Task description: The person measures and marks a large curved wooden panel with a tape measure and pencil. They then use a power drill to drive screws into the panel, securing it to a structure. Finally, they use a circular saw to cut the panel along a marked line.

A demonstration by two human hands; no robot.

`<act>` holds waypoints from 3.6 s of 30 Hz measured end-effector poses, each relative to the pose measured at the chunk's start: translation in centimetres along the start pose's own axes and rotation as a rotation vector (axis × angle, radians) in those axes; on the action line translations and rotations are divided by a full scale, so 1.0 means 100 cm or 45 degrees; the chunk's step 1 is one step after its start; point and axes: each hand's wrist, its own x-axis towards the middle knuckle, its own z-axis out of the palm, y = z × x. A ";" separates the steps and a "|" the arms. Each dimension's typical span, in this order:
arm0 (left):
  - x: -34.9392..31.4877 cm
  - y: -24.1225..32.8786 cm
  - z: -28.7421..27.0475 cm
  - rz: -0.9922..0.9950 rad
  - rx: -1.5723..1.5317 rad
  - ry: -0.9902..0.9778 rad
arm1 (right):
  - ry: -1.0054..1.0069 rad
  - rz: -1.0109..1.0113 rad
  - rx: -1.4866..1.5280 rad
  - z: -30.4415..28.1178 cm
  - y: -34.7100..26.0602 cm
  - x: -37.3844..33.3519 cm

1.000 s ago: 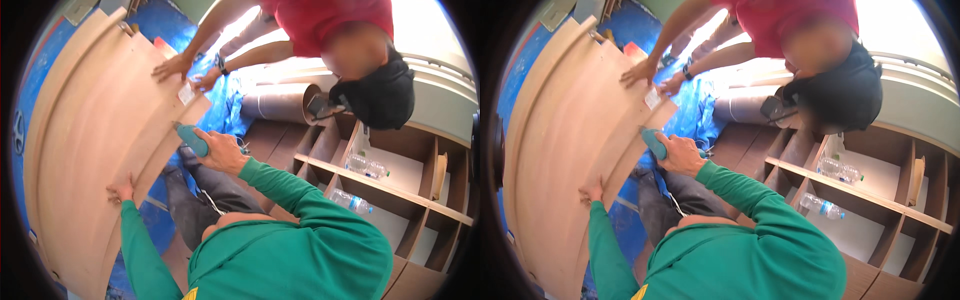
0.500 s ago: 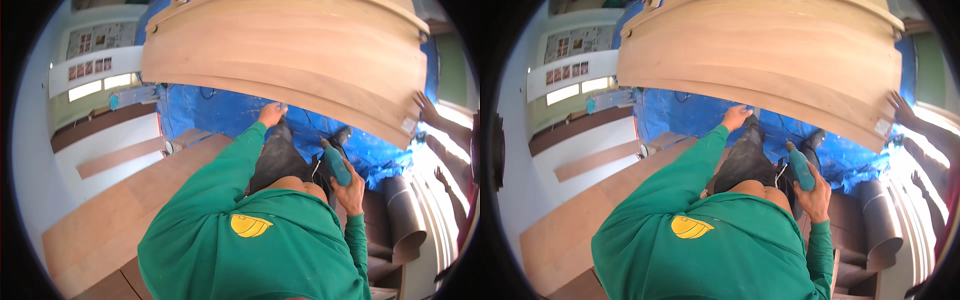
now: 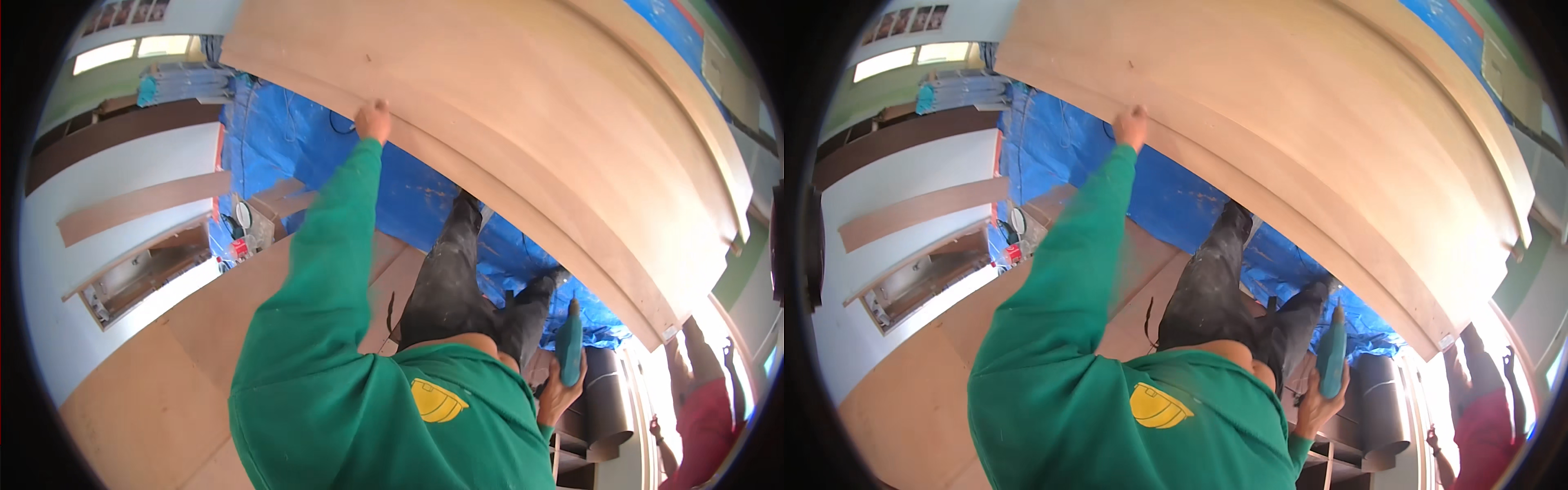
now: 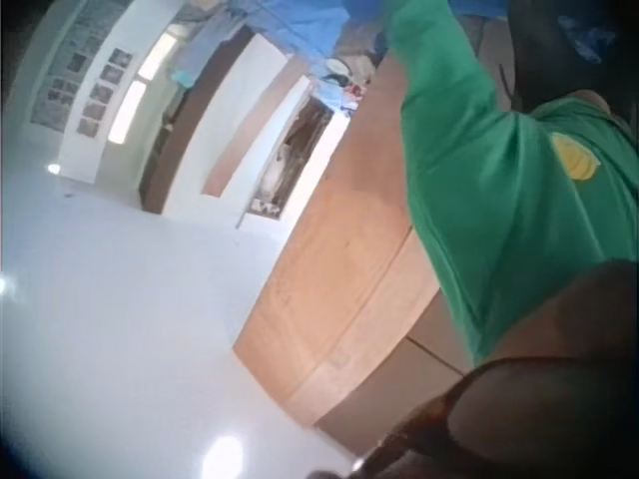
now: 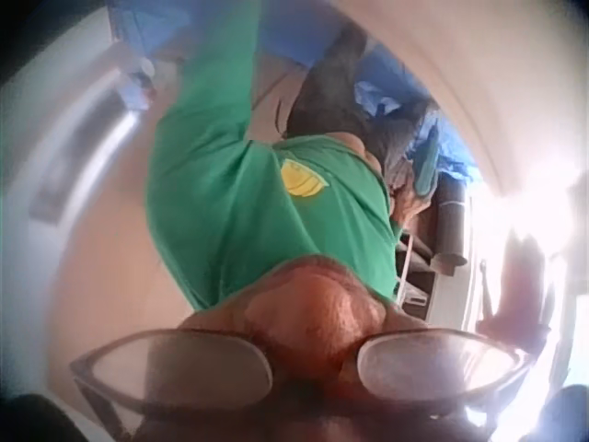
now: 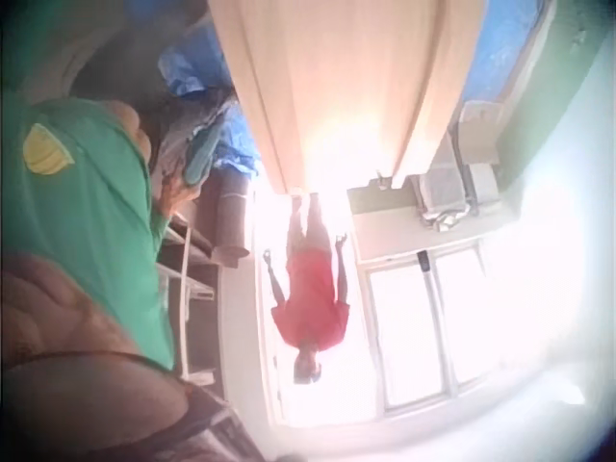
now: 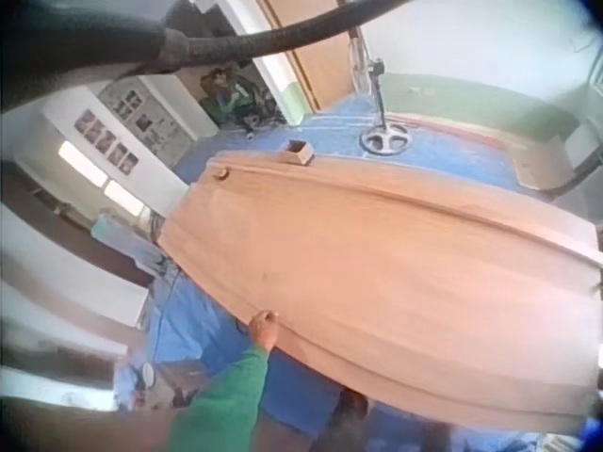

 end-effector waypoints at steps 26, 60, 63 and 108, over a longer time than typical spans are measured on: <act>-0.078 0.027 -0.012 -0.516 -1.623 -0.798 | -0.406 -0.379 -0.374 0.116 -0.198 0.008; -0.166 -0.005 -0.086 -1.138 -2.155 -1.204 | -0.509 -0.802 -0.041 0.220 -0.227 -0.019; -0.115 -0.020 -0.063 -1.313 -2.164 -1.128 | -0.430 -0.826 -0.180 0.278 -0.267 -0.015; 0.116 -0.055 0.013 -1.591 -1.628 -1.593 | -0.255 -0.254 -0.734 0.524 -0.488 0.027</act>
